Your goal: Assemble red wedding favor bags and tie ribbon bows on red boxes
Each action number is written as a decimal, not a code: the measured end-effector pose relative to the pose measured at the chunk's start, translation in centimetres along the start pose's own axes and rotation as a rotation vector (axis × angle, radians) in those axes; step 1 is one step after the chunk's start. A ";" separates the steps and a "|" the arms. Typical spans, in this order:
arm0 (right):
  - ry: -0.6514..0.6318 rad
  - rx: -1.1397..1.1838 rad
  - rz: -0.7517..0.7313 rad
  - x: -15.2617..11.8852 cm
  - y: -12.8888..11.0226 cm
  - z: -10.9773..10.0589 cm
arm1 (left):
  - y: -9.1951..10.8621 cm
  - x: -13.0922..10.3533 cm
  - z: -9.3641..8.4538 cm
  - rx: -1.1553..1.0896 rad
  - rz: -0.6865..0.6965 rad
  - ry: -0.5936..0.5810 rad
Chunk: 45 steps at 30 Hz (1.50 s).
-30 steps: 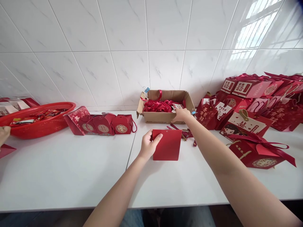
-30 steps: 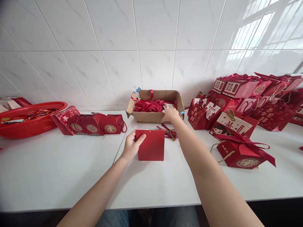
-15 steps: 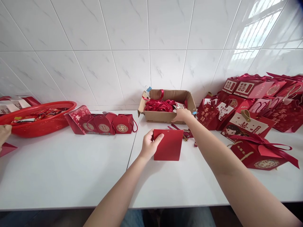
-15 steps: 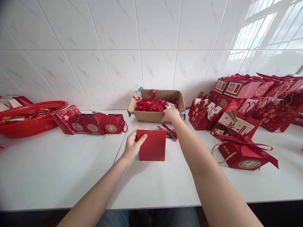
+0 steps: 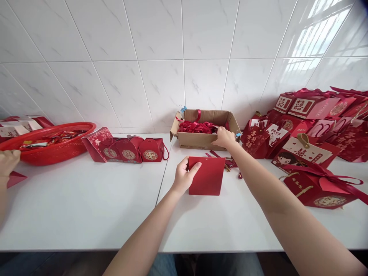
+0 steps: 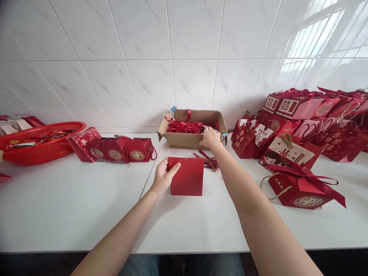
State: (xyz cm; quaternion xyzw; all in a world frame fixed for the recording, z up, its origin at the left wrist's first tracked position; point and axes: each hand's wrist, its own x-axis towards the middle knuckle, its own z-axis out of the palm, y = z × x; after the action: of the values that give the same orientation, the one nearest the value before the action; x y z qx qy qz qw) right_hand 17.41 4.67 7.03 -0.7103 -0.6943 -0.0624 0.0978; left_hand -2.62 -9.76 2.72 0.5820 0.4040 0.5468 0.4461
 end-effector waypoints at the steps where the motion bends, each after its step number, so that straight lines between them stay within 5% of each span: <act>1: -0.003 -0.001 -0.006 0.0 0.0 -0.1 | 0.2 -0.1 0.1 0.010 -0.006 0.009; 10: -0.170 -0.001 0.010 0.3 -0.2 -1.3 | 1.0 -0.2 0.1 0.117 -0.053 0.060; 24: -0.146 -0.003 -0.023 0.6 0.4 -0.5 | 0.9 -0.2 0.1 0.122 0.000 0.063; 39: 0.180 0.104 -0.123 -0.1 1.7 1.6 | -0.7 0.4 -0.3 -0.037 0.027 -0.059; 42: 0.282 0.280 -0.195 -0.8 2.2 0.8 | -0.6 0.4 -0.3 -0.040 0.027 -0.059; 45: 0.496 0.442 -0.106 -2.5 2.3 -1.2 | -0.6 0.4 -0.2 -0.038 0.033 -0.056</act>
State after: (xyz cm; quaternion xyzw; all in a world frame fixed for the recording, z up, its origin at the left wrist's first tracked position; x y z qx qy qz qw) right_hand 19.74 1.93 7.47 -0.5981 -0.6820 -0.0862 0.4120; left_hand -2.82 -9.23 2.25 0.5951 0.3712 0.5453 0.4590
